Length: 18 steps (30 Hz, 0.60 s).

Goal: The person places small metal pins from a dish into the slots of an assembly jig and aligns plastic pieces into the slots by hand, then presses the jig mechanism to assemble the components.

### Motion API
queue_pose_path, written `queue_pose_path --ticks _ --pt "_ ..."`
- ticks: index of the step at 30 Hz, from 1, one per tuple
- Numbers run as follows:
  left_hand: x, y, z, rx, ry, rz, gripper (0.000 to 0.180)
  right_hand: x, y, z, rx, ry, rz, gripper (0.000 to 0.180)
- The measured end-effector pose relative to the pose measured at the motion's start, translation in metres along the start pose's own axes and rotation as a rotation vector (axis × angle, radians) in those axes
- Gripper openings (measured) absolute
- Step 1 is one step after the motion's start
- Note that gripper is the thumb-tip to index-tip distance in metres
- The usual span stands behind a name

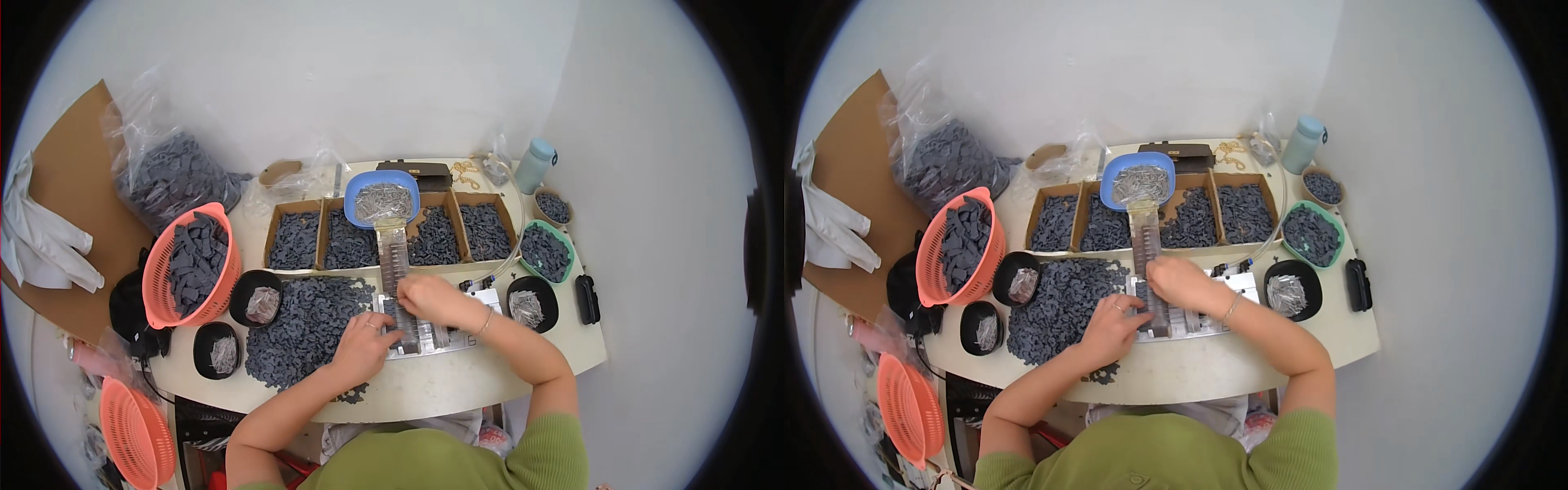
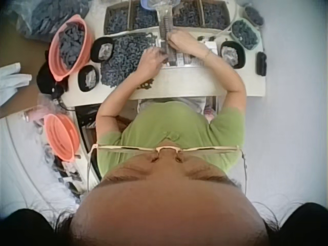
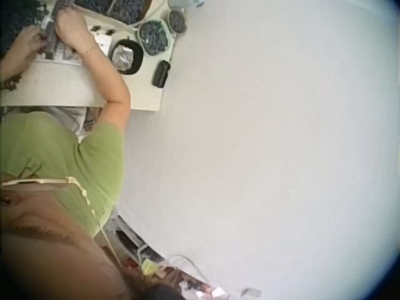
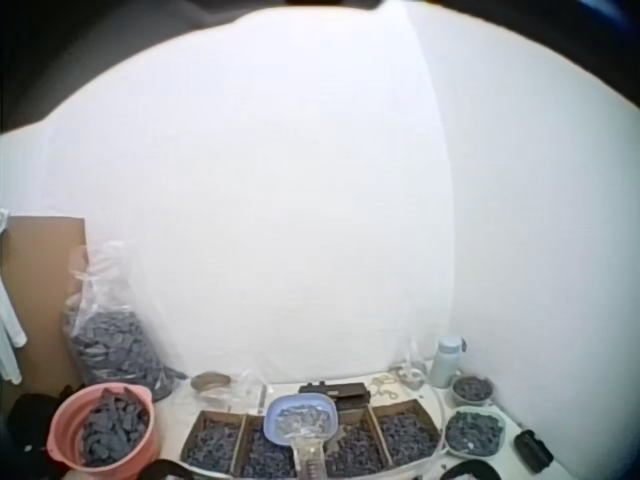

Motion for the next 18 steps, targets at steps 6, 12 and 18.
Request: queue_pose_path --ticks 6,12,18 --pt "0.021 -0.002 -0.006 -0.082 0.011 -0.167 0.038 0.014 -0.022 0.007 -0.091 -0.107 -0.001 0.013" --pt "0.011 0.0 0.011 -0.018 0.083 -0.096 0.049 0.016 -0.039 -0.013 -0.184 -0.11 -0.031 0.022" --pt "0.008 -0.001 0.013 0.0 0.133 -0.056 0.049 0.031 -0.053 -0.018 -0.243 -0.22 -0.093 0.035"
Point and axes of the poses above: each hand's wrist, its own y-axis towards the middle knuckle, its own z-axis out of the palm, x = y × z, the point moved 10 cm from there along y, towards the middle knuckle, and after that the axes turned 10 degrees about -x, right-handed, at the moved point
